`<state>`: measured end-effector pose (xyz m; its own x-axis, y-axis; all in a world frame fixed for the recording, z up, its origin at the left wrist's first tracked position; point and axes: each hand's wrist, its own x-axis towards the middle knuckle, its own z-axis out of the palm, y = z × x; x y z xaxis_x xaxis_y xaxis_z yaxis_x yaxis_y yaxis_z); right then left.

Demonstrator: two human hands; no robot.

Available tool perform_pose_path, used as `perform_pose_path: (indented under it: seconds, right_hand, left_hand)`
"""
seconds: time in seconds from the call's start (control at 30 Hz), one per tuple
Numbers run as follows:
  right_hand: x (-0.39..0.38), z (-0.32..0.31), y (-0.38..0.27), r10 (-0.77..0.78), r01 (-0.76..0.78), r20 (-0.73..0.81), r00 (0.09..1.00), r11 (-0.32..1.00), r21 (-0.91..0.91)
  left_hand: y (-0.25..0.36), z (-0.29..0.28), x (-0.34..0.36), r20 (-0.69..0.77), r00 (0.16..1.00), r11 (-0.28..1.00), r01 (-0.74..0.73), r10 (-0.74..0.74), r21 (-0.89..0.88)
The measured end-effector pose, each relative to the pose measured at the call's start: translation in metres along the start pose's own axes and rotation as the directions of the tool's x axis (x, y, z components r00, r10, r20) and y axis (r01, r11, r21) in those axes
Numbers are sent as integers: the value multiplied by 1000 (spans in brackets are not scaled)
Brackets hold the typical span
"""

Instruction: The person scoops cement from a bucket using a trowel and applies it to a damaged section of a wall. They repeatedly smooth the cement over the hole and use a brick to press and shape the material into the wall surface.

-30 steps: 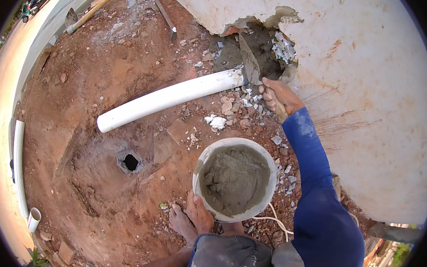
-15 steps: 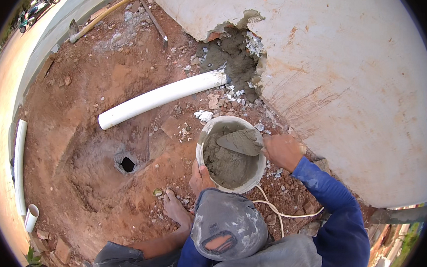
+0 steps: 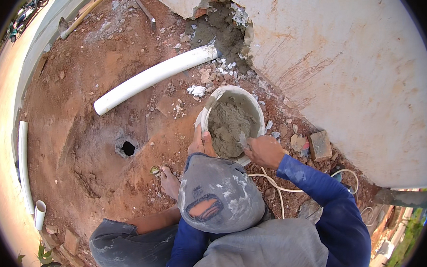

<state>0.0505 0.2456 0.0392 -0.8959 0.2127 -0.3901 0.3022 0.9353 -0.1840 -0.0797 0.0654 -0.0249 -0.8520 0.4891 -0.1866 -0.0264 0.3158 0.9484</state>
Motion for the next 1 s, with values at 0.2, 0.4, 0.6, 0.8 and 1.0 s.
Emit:
perform_pose_path:
  seconds: [0.2,0.4,0.6,0.8,1.0]
  right_hand:
    - [-15,-10,15,76,-74,-14,997,993,95]
    - [-18,8,23,60,-46,-76,995,985,169]
    - [-8,-3,24,68,-58,-61,996,987,152]
    - [-8,-14,37,-26,38,-53,998,969,244]
    - [21,-78,5,-199,229,-153,968,949,214]
  left_hand:
    - [-9,-7,7,-144,988,993,31,-48,-118]
    - [-15,-7,3,-179,982,998,46,-54,-53]
    - [-24,-13,8,-238,970,997,27,-44,-74]
    - [-33,-18,8,-311,948,989,14,-61,-149]
    - [-41,-22,0,-378,919,973,23,-111,-227]
